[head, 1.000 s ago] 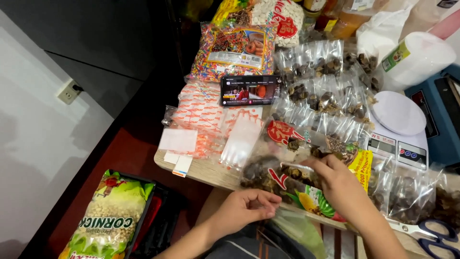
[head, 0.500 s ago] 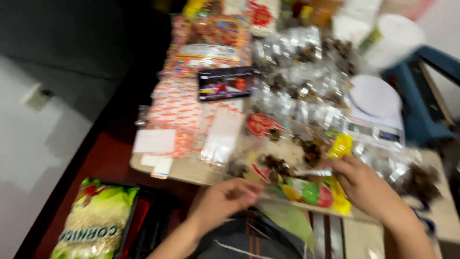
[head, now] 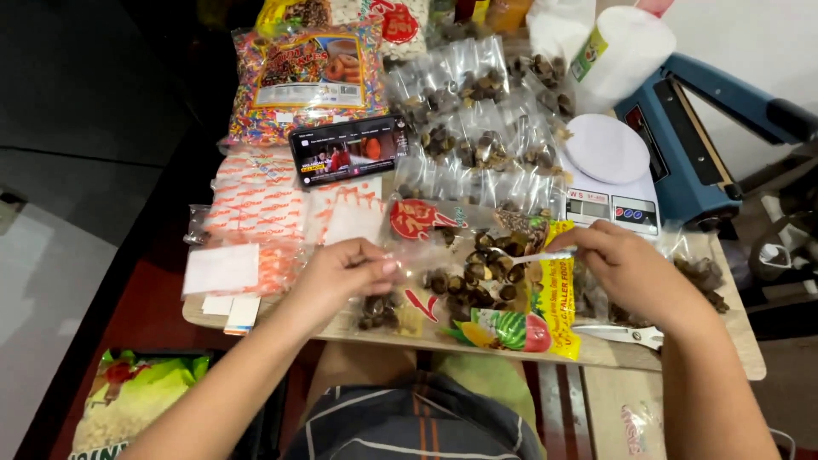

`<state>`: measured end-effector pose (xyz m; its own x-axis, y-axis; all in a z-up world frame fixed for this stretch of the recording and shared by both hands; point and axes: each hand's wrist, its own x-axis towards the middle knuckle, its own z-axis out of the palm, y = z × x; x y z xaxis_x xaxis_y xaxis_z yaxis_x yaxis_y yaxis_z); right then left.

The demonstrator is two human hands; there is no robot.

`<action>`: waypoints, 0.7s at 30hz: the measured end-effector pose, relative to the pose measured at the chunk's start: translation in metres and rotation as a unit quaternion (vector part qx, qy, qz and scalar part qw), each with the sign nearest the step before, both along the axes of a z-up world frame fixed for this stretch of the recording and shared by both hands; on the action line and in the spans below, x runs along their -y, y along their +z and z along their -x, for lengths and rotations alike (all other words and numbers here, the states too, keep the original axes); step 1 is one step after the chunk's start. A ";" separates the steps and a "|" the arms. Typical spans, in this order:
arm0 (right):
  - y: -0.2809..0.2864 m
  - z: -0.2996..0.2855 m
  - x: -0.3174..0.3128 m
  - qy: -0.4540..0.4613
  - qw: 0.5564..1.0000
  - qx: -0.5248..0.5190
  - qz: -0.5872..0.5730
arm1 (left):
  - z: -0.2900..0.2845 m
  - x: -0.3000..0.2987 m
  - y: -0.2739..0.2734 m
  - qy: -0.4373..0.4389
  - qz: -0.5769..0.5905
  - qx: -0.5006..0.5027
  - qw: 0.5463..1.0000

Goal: Scooping small dried food items into plastic bags for individual packaging

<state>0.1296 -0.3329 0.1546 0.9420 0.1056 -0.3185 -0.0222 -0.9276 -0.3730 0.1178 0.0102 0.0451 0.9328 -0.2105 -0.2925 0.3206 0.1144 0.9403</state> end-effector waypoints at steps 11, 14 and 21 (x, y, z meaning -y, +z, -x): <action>0.055 -0.011 -0.012 -0.022 1.000 0.016 0.015 | -0.015 0.016 0.010 -0.012 0.060 -0.036 0.998; 0.050 -0.019 -0.012 0.014 0.999 0.022 0.031 | -0.016 0.020 0.009 -0.025 0.055 -0.042 0.997; 0.052 -0.020 -0.022 0.020 0.998 0.015 0.049 | -0.020 0.026 -0.001 -0.029 0.088 -0.046 0.995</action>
<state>0.1496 -0.3112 0.2070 0.9468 0.1139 -0.3011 0.0263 -0.9595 -0.2803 0.1373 -0.0154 0.0445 0.8886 -0.3184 -0.3302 0.4155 0.2535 0.8735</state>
